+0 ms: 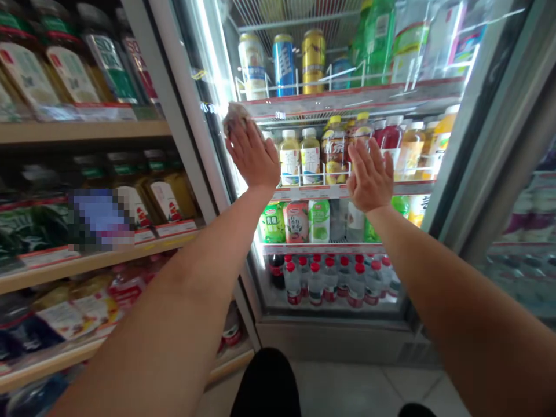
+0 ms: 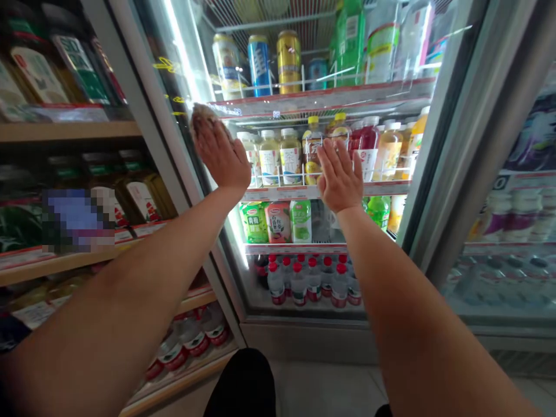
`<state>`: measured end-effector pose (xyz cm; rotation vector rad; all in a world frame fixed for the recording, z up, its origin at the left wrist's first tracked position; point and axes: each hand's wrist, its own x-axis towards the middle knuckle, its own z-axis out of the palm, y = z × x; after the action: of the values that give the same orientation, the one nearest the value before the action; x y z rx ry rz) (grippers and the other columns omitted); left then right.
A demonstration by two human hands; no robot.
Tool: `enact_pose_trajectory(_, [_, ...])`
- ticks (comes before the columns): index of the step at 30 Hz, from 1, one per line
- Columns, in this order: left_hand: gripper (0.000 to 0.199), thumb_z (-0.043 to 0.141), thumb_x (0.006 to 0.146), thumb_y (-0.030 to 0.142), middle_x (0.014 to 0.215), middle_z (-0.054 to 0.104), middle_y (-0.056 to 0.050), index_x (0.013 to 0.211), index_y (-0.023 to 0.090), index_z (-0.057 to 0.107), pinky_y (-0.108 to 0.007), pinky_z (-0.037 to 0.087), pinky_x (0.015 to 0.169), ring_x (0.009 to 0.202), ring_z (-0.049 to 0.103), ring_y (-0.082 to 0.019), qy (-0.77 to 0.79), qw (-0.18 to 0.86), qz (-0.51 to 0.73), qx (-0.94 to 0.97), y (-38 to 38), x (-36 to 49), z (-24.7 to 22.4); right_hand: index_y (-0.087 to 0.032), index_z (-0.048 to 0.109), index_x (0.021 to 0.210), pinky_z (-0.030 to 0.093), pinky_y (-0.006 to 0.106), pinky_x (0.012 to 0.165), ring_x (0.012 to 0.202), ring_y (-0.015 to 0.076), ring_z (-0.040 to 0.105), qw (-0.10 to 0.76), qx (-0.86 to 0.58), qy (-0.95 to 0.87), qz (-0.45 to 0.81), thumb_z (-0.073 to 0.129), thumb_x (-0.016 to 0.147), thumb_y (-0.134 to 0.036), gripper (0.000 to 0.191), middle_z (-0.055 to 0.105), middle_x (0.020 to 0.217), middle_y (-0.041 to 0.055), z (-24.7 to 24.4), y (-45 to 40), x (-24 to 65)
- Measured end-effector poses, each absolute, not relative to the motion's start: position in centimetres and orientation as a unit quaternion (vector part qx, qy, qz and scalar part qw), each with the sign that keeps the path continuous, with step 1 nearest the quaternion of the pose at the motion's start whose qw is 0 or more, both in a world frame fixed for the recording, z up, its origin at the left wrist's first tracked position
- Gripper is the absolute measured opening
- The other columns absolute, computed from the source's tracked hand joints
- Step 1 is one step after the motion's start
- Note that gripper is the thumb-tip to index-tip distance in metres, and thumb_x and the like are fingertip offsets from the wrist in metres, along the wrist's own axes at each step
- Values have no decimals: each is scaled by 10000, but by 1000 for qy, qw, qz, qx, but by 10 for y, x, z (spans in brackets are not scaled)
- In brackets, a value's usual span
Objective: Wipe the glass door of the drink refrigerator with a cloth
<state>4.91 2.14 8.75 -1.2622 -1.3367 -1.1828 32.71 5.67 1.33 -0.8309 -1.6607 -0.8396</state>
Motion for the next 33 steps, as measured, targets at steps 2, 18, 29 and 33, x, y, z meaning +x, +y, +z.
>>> enact_pose_trajectory(2, [623, 296, 1055, 394, 1718, 195, -91, 1612, 116, 310, -504, -75, 1311, 1588, -107, -197, -483, 489, -380, -620, 11, 49, 85, -218, 365, 1611, 186, 585, 1282, 1590, 270, 224, 523, -347, -697, -348, 397, 953, -288, 662, 362, 1676, 47, 13, 56, 327])
enact_pose_trajectory(18, [663, 183, 1089, 458, 1741, 79, -64, 1648, 102, 208, -560, -102, 1316, 1549, -264, -195, -577, 357, -526, -513, 27, 100, 87, -202, 369, 1610, 187, 589, 1282, 1586, 281, 238, 521, -348, -696, -352, 403, 951, -283, 665, 359, 1675, 46, 13, 56, 327])
enact_pose_trajectory(29, [498, 396, 1069, 411, 1664, 348, 68, 1560, 336, 433, -483, 71, 1337, 1591, 153, -178, -260, 422, -84, -864, 5, 89, 43, -234, 293, 1642, 152, 562, 1300, 1603, 261, 173, 513, -355, -702, -343, 381, 965, -279, 683, 316, 1699, 29, 13, 56, 328])
enact_pose_trajectory(33, [511, 386, 1068, 388, 1663, 346, 63, 1577, 340, 408, -509, 41, 1336, 1586, 189, -184, -283, 421, -108, -855, 6, 88, 59, -247, 294, 1640, 165, 567, 1295, 1601, 259, 185, 520, -350, -700, -343, 379, 970, -291, 677, 334, 1692, 30, 13, 55, 327])
